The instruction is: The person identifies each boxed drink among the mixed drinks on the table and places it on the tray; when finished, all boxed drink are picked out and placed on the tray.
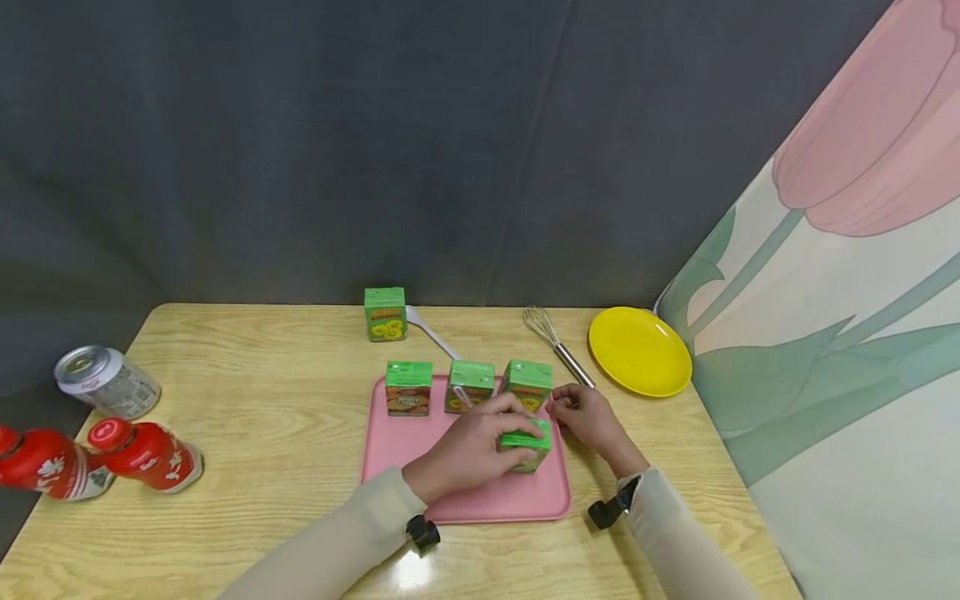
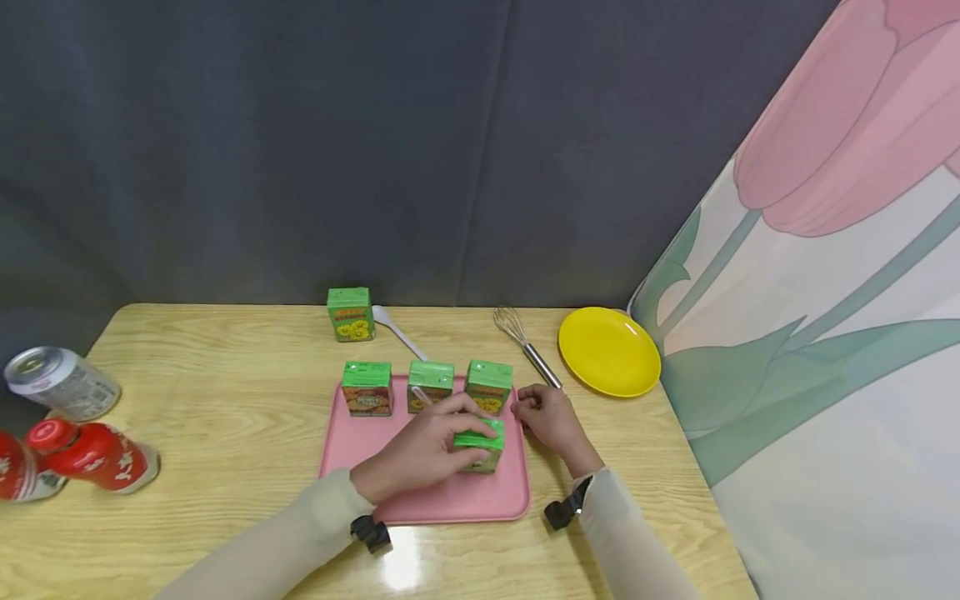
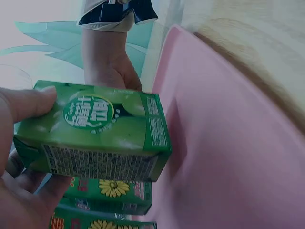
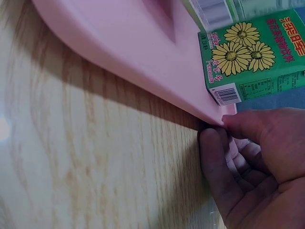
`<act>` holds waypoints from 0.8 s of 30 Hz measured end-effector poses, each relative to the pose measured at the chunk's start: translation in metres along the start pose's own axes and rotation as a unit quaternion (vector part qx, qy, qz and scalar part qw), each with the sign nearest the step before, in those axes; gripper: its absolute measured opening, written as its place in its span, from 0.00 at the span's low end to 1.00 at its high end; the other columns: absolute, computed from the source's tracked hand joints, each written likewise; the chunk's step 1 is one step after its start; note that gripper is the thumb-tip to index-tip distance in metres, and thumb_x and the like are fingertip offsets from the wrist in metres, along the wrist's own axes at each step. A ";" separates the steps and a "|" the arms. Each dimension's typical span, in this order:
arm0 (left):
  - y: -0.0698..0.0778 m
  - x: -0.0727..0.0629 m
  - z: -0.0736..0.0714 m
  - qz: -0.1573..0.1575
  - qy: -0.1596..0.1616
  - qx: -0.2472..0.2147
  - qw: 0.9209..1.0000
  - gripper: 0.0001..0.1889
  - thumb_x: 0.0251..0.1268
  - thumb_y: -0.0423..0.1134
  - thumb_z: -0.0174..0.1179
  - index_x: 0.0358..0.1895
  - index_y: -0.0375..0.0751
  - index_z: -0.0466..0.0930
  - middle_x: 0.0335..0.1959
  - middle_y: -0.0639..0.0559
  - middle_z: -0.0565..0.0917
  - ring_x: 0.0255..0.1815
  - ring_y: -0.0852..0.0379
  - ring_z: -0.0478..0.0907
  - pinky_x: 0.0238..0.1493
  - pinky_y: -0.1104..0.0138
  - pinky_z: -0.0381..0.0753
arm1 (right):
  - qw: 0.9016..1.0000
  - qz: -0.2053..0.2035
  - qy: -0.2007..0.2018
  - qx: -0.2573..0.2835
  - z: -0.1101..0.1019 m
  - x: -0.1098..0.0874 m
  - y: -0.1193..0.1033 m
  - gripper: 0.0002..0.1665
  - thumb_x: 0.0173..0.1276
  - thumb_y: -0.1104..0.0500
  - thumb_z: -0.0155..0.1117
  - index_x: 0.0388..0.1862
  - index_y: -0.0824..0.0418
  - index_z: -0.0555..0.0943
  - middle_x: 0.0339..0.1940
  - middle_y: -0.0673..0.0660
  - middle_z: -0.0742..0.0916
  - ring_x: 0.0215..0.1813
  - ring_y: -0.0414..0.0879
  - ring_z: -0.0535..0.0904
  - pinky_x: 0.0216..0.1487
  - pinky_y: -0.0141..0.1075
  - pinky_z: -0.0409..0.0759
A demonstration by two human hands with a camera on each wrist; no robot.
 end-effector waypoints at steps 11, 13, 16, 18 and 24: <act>-0.008 0.006 0.011 -0.023 -0.017 0.002 1.000 0.12 0.65 0.41 0.72 0.50 0.57 0.88 0.51 0.67 0.75 0.49 0.70 0.73 0.46 0.73 0.75 | 1.000 -0.010 -0.003 0.005 0.001 0.001 0.000 0.14 0.75 0.62 0.64 0.53 0.69 0.81 0.40 0.57 0.85 0.37 0.46 0.82 0.39 0.36 0.83; -0.010 0.006 0.012 -0.029 -0.027 -0.002 0.999 0.11 0.66 0.42 0.72 0.50 0.58 0.88 0.52 0.67 0.75 0.51 0.70 0.73 0.49 0.72 0.75 | 1.000 -0.009 -0.003 0.005 0.000 0.001 -0.001 0.13 0.74 0.62 0.64 0.53 0.68 0.81 0.40 0.57 0.85 0.37 0.46 0.82 0.39 0.36 0.83; -0.011 0.006 0.013 -0.038 -0.050 -0.008 0.998 0.11 0.68 0.44 0.69 0.51 0.59 0.86 0.54 0.67 0.74 0.52 0.69 0.72 0.51 0.70 0.75 | 1.000 -0.010 -0.003 0.005 0.000 0.001 -0.001 0.13 0.74 0.62 0.64 0.53 0.68 0.81 0.40 0.57 0.85 0.37 0.46 0.82 0.39 0.36 0.83; -0.010 0.006 0.010 -0.041 -0.062 -0.007 0.997 0.11 0.71 0.46 0.67 0.53 0.59 0.84 0.55 0.67 0.73 0.45 0.69 0.73 0.48 0.70 0.75 | 1.000 -0.009 -0.002 0.003 0.000 0.001 -0.001 0.14 0.74 0.61 0.65 0.54 0.67 0.81 0.39 0.56 0.85 0.37 0.46 0.82 0.40 0.36 0.82; 0.010 0.008 -0.033 -0.037 -0.030 0.014 0.999 0.13 0.73 0.50 0.63 0.57 0.58 0.84 0.60 0.64 0.73 0.50 0.65 0.72 0.48 0.65 0.77 | 1.000 -0.005 -0.003 0.007 -0.001 0.000 -0.001 0.15 0.74 0.61 0.65 0.54 0.68 0.81 0.38 0.56 0.85 0.37 0.46 0.81 0.39 0.36 0.82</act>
Point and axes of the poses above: each hand's wrist, its own x-axis towards the middle knuckle, its own z-axis out of the palm, y = z × x, the point moved 10 cm from there along x, towards the middle knuckle
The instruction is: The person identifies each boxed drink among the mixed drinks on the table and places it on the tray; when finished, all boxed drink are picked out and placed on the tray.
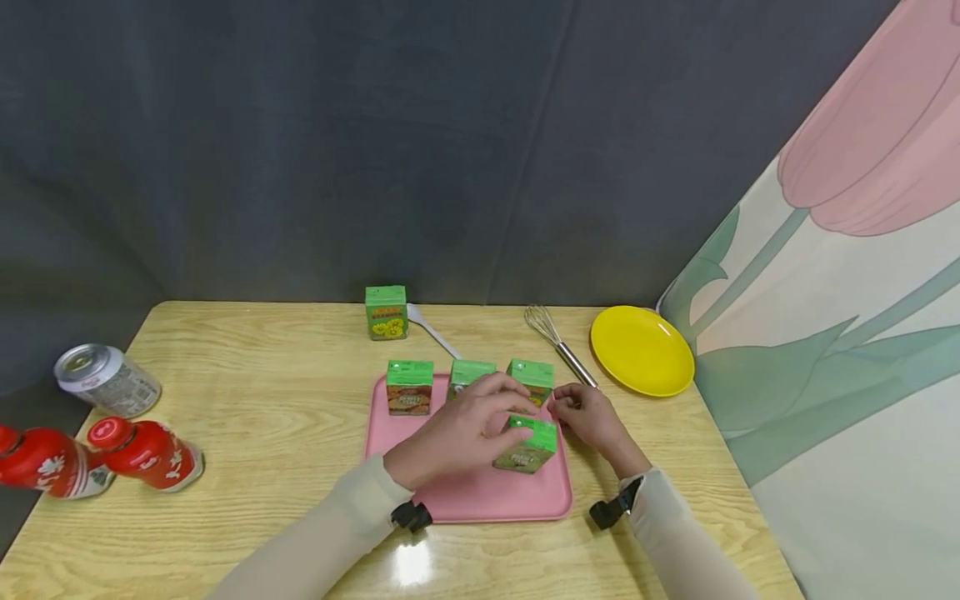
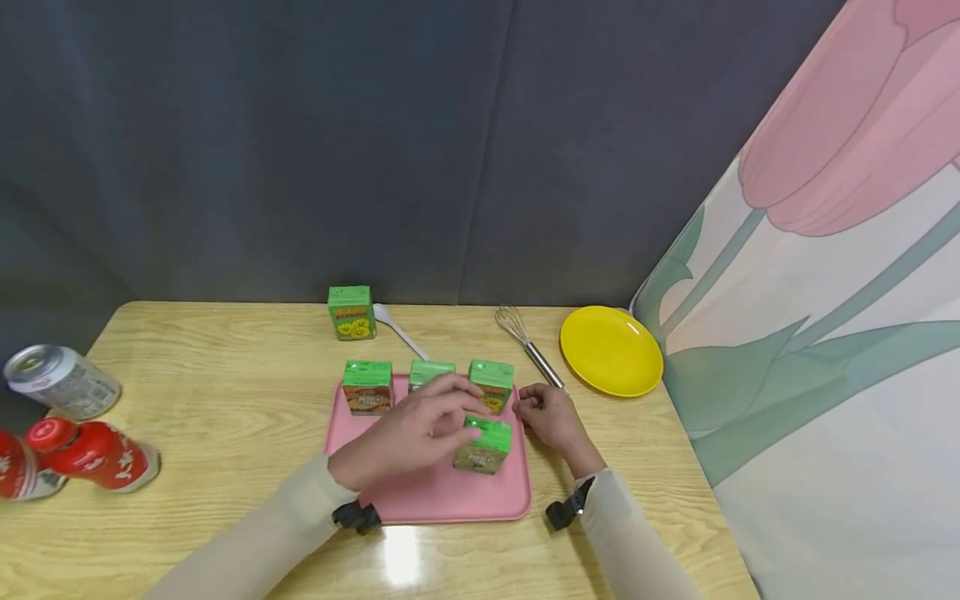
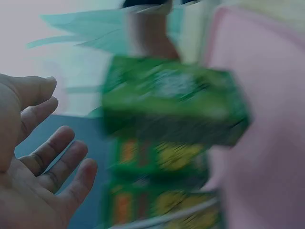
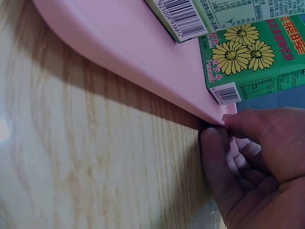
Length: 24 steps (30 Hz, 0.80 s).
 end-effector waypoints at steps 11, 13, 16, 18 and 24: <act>-0.062 -0.040 -0.171 -0.110 0.227 0.044 0.967 0.14 0.75 0.46 0.62 0.57 0.45 0.83 0.57 0.51 0.76 0.63 0.48 0.71 0.62 0.45 0.68 | 1.000 0.006 0.003 0.007 -0.003 0.000 -0.001 0.13 0.74 0.61 0.65 0.53 0.68 0.81 0.40 0.57 0.85 0.37 0.46 0.82 0.38 0.36 0.82; -0.092 -0.048 -0.183 -0.151 0.229 0.040 0.961 0.18 0.76 0.47 0.61 0.60 0.41 0.81 0.58 0.47 0.75 0.63 0.43 0.70 0.63 0.44 0.67 | 1.000 0.005 0.004 0.005 -0.003 0.001 -0.001 0.13 0.74 0.61 0.65 0.53 0.68 0.81 0.39 0.57 0.85 0.37 0.46 0.82 0.38 0.36 0.83; -0.130 -0.060 -0.189 -0.204 0.218 0.033 0.954 0.21 0.77 0.47 0.59 0.63 0.37 0.78 0.61 0.41 0.72 0.65 0.39 0.67 0.65 0.43 0.66 | 1.000 0.008 0.004 0.003 -0.002 0.001 0.001 0.13 0.74 0.61 0.66 0.53 0.68 0.81 0.39 0.57 0.85 0.38 0.46 0.81 0.38 0.36 0.83; -0.147 -0.065 -0.189 -0.224 0.211 0.024 0.951 0.22 0.77 0.45 0.59 0.65 0.35 0.76 0.62 0.39 0.70 0.66 0.37 0.66 0.66 0.43 0.67 | 1.000 0.010 0.002 -0.002 0.000 0.001 0.002 0.14 0.74 0.61 0.66 0.53 0.67 0.81 0.39 0.57 0.85 0.38 0.46 0.81 0.38 0.36 0.83; -0.165 -0.058 -0.188 -0.229 0.206 0.016 0.951 0.23 0.77 0.40 0.60 0.69 0.37 0.71 0.67 0.37 0.66 0.70 0.36 0.62 0.67 0.44 0.66 | 0.999 0.022 0.007 0.022 0.001 -0.002 0.003 0.12 0.74 0.62 0.65 0.53 0.67 0.81 0.40 0.57 0.85 0.38 0.46 0.81 0.39 0.36 0.83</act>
Point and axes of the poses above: each hand's wrist, its own x-axis towards the middle knuckle, its own z-axis out of the palm, y = z × x, the point moved 10 cm from there along x, towards the middle knuckle
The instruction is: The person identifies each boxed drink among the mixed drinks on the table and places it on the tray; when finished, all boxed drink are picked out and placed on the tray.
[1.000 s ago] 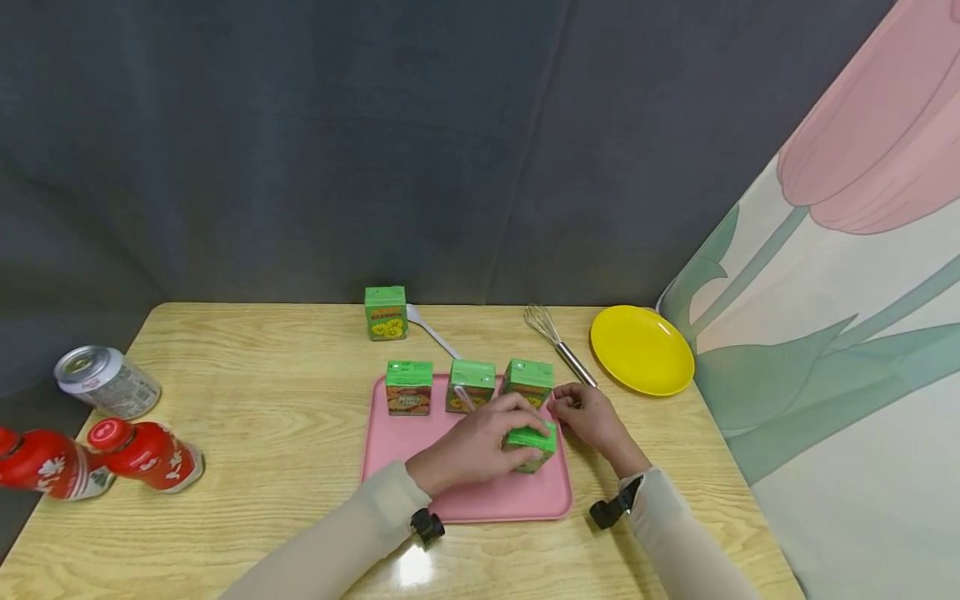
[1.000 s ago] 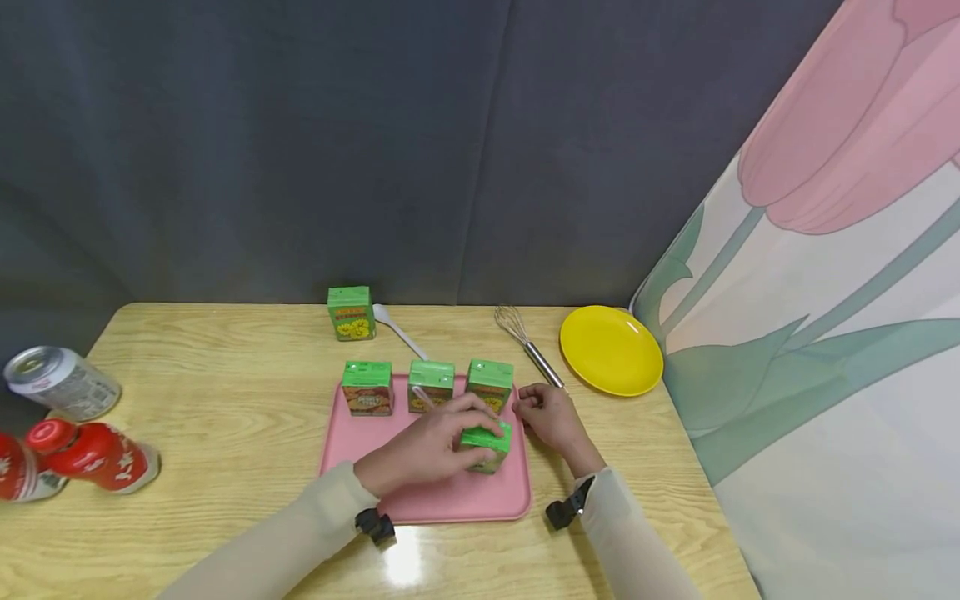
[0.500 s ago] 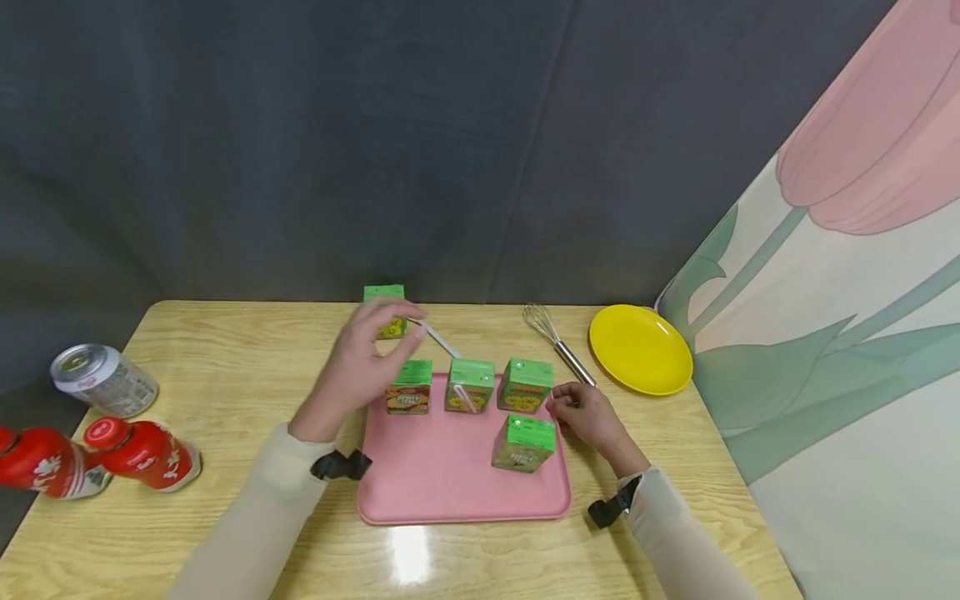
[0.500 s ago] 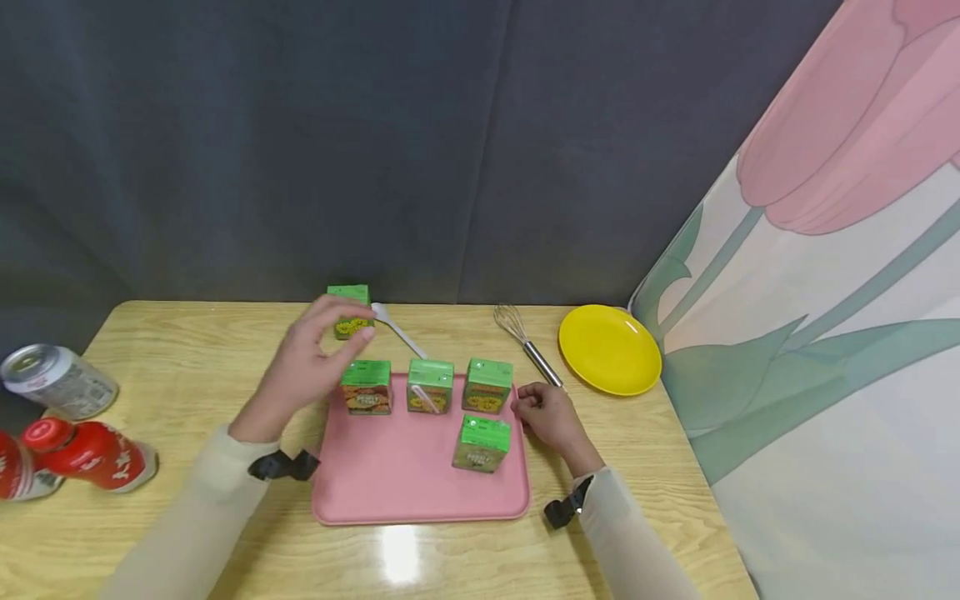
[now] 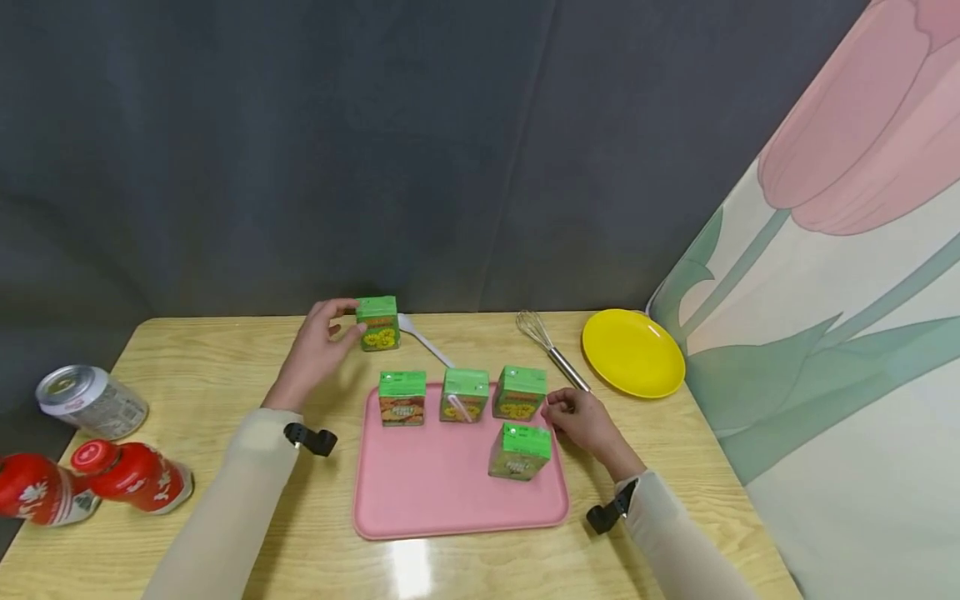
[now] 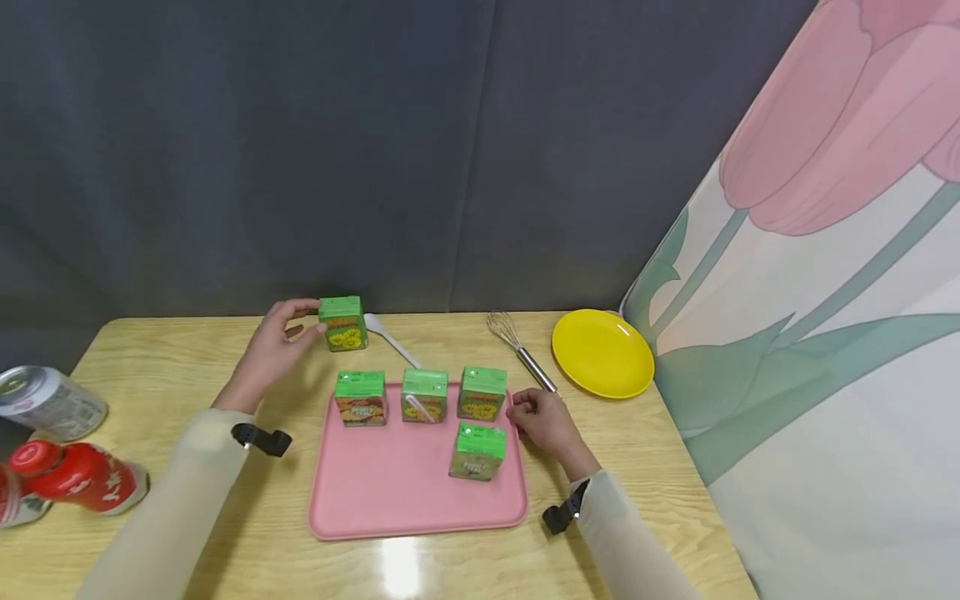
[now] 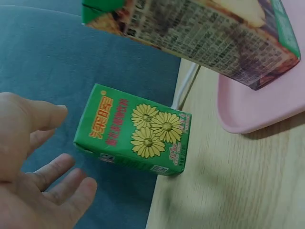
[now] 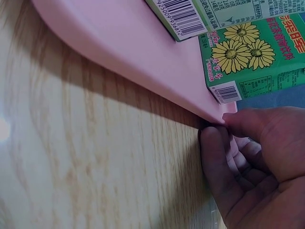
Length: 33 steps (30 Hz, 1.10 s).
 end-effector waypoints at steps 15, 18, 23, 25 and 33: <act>-0.025 0.020 0.015 -0.032 -0.001 -0.002 0.999 0.25 0.73 0.37 0.63 0.70 0.42 0.71 0.64 0.39 0.68 0.65 0.36 0.68 0.66 0.44 0.68 | 1.000 0.004 -0.005 0.007 0.002 0.000 -0.002 0.12 0.74 0.63 0.65 0.53 0.67 0.81 0.40 0.57 0.85 0.37 0.46 0.82 0.39 0.38 0.84; -0.025 0.017 0.013 -0.018 0.013 -0.001 1.000 0.22 0.72 0.37 0.66 0.66 0.40 0.75 0.59 0.40 0.69 0.59 0.40 0.71 0.65 0.47 0.70 | 1.000 0.006 -0.005 0.003 0.001 0.000 0.002 0.13 0.75 0.62 0.65 0.54 0.67 0.81 0.41 0.57 0.85 0.38 0.47 0.82 0.39 0.37 0.84; -0.026 -0.004 0.002 -0.009 0.025 0.019 0.999 0.22 0.70 0.39 0.68 0.63 0.41 0.77 0.56 0.42 0.70 0.54 0.42 0.72 0.60 0.48 0.72 | 1.000 0.007 -0.004 0.005 0.000 -0.002 0.005 0.13 0.75 0.62 0.64 0.54 0.67 0.81 0.41 0.57 0.85 0.38 0.47 0.82 0.38 0.36 0.84; -0.026 -0.013 -0.004 -0.007 0.030 0.021 0.999 0.22 0.69 0.40 0.68 0.63 0.41 0.77 0.56 0.42 0.70 0.54 0.43 0.72 0.59 0.47 0.72 | 1.000 -0.003 -0.001 0.001 -0.001 -0.002 0.002 0.12 0.75 0.63 0.64 0.53 0.68 0.81 0.40 0.58 0.85 0.38 0.47 0.82 0.38 0.36 0.83; -0.027 -0.025 -0.011 0.016 0.027 -0.005 1.000 0.24 0.68 0.42 0.69 0.64 0.41 0.77 0.62 0.41 0.70 0.60 0.43 0.71 0.62 0.43 0.70 | 0.999 -0.029 0.008 -0.010 0.000 0.001 -0.004 0.11 0.74 0.65 0.64 0.51 0.70 0.81 0.37 0.56 0.85 0.36 0.44 0.82 0.36 0.34 0.81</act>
Point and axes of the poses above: each hand's wrist, its own x-axis towards the middle knuckle, its own z-axis out of the palm, y = z × x, the point moved 10 cm from there along x, towards the middle knuckle
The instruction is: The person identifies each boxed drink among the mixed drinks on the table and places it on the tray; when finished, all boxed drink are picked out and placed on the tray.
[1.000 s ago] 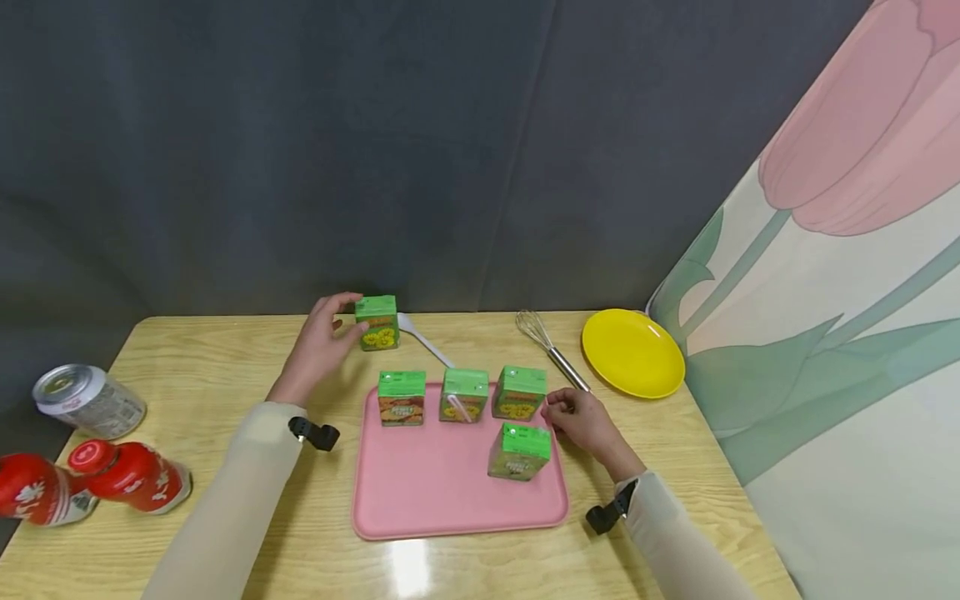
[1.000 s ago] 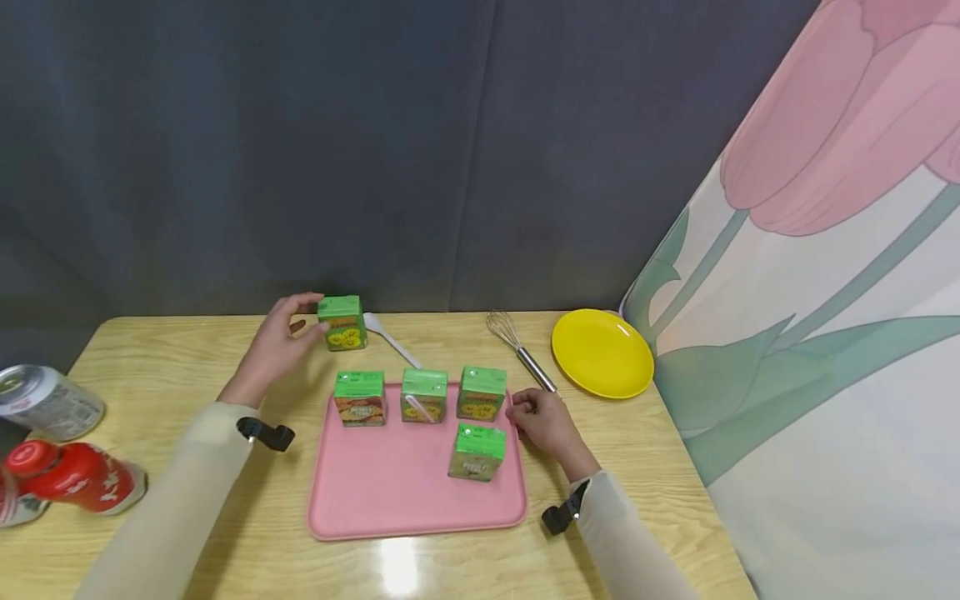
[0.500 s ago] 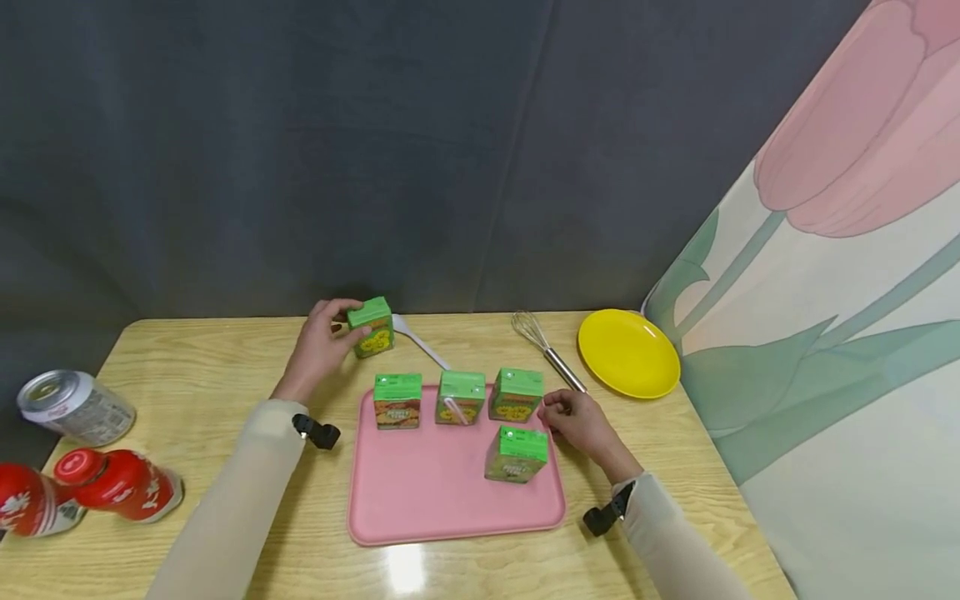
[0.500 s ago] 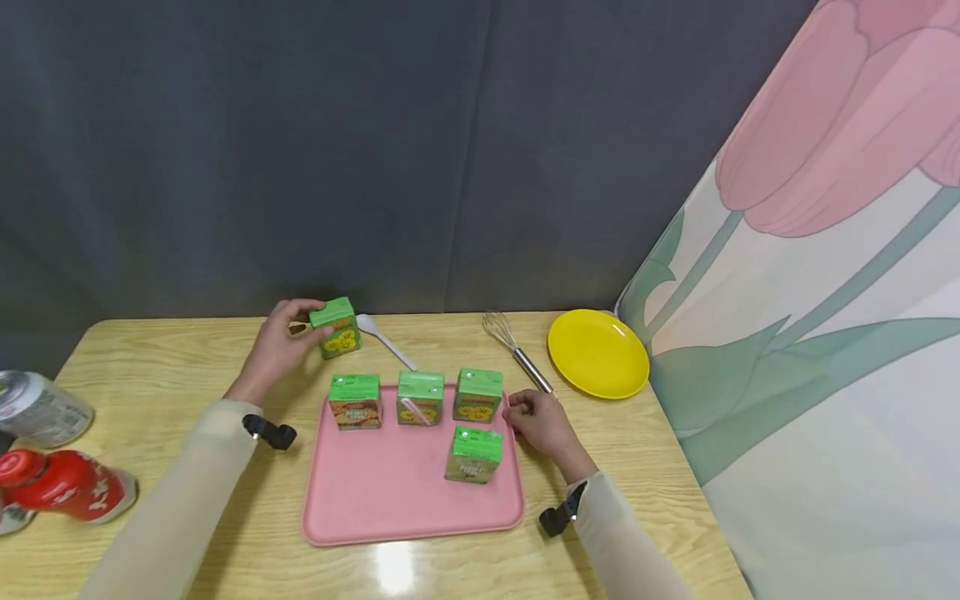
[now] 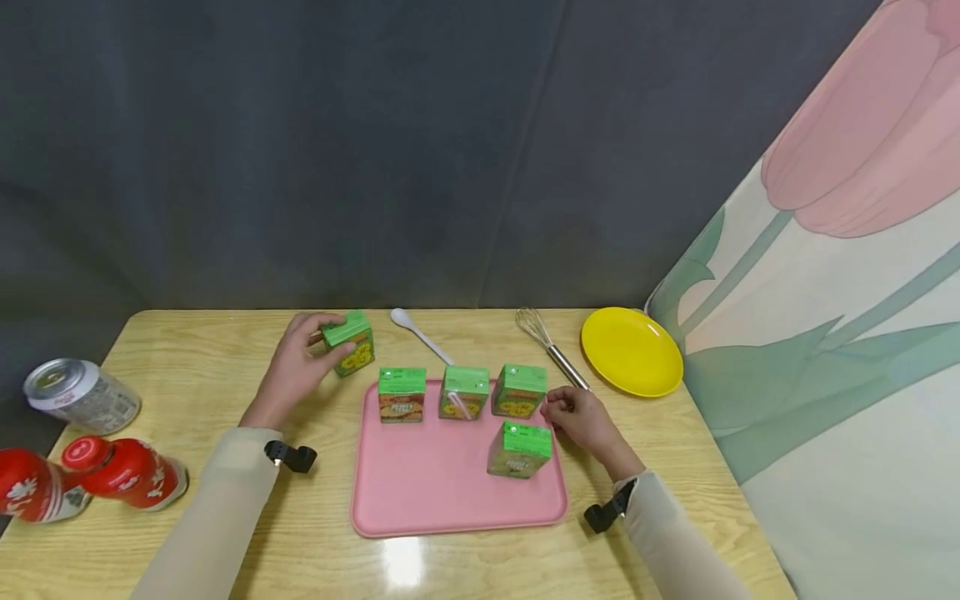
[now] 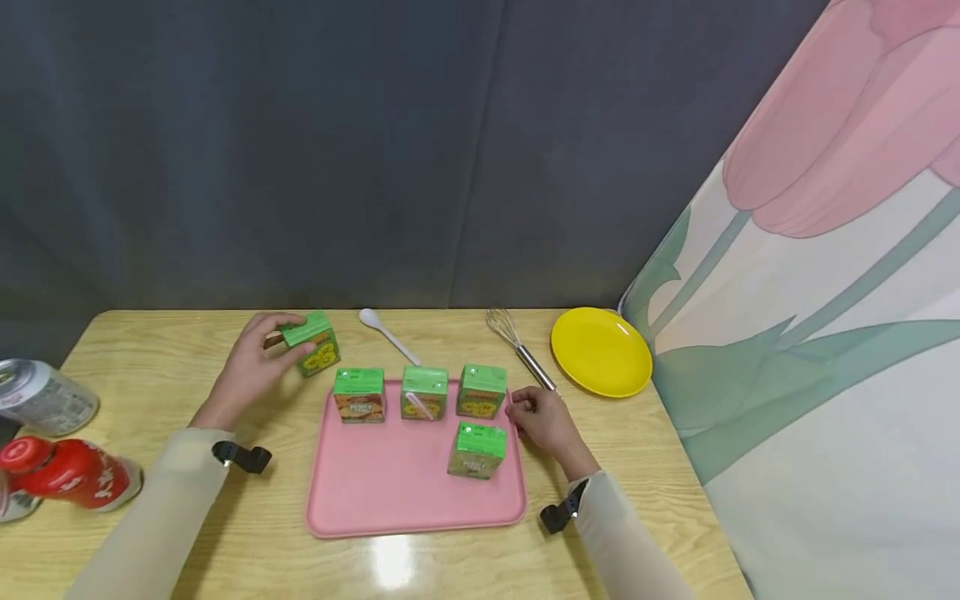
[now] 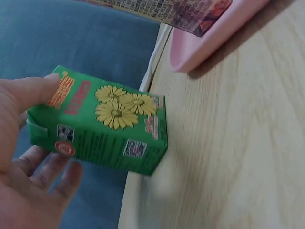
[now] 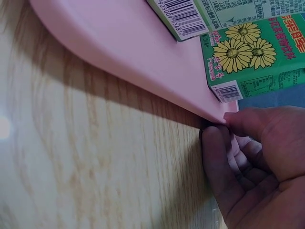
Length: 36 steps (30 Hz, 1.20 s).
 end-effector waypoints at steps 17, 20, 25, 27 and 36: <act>0.006 -0.025 -0.010 0.000 -0.013 0.038 0.999 0.14 0.69 0.45 0.68 0.55 0.49 0.86 0.64 0.53 0.75 0.63 0.48 0.73 0.57 0.49 0.74 | 1.000 0.004 -0.005 -0.003 -0.001 0.001 0.000 0.13 0.74 0.63 0.65 0.53 0.70 0.81 0.37 0.57 0.85 0.36 0.45 0.81 0.37 0.35 0.82; 0.009 -0.034 -0.017 0.006 -0.012 0.045 0.999 0.15 0.68 0.46 0.69 0.55 0.49 0.86 0.64 0.52 0.75 0.63 0.48 0.72 0.56 0.50 0.74 | 1.000 0.001 0.000 -0.005 -0.004 0.000 -0.002 0.13 0.74 0.63 0.65 0.53 0.70 0.81 0.38 0.57 0.85 0.36 0.45 0.82 0.38 0.36 0.82; 0.014 -0.039 -0.018 0.029 -0.002 0.060 0.998 0.16 0.66 0.45 0.71 0.55 0.48 0.86 0.64 0.49 0.74 0.64 0.44 0.72 0.56 0.46 0.74 | 1.000 0.000 0.004 -0.004 -0.006 -0.001 0.000 0.14 0.74 0.63 0.65 0.53 0.71 0.80 0.37 0.57 0.85 0.35 0.46 0.81 0.37 0.36 0.82; 0.014 -0.040 -0.016 0.041 0.003 0.067 0.997 0.16 0.65 0.43 0.71 0.55 0.46 0.86 0.63 0.46 0.74 0.63 0.42 0.71 0.58 0.44 0.73 | 1.000 -0.001 0.002 0.000 -0.005 -0.001 0.000 0.14 0.74 0.63 0.64 0.53 0.71 0.80 0.37 0.57 0.85 0.36 0.46 0.81 0.38 0.37 0.82; 0.009 -0.051 -0.022 0.032 0.048 0.083 0.995 0.16 0.65 0.39 0.72 0.56 0.47 0.87 0.51 0.54 0.77 0.53 0.54 0.75 0.47 0.67 0.74 | 1.000 -0.003 0.000 -0.002 0.000 -0.001 0.003 0.14 0.74 0.62 0.65 0.53 0.70 0.81 0.39 0.57 0.85 0.36 0.46 0.81 0.38 0.35 0.81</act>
Point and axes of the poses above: each hand's wrist, its own x-axis towards the middle knuckle, its own z-axis out of the palm, y = z × x, the point moved 10 cm from there along x, towards the middle knuckle
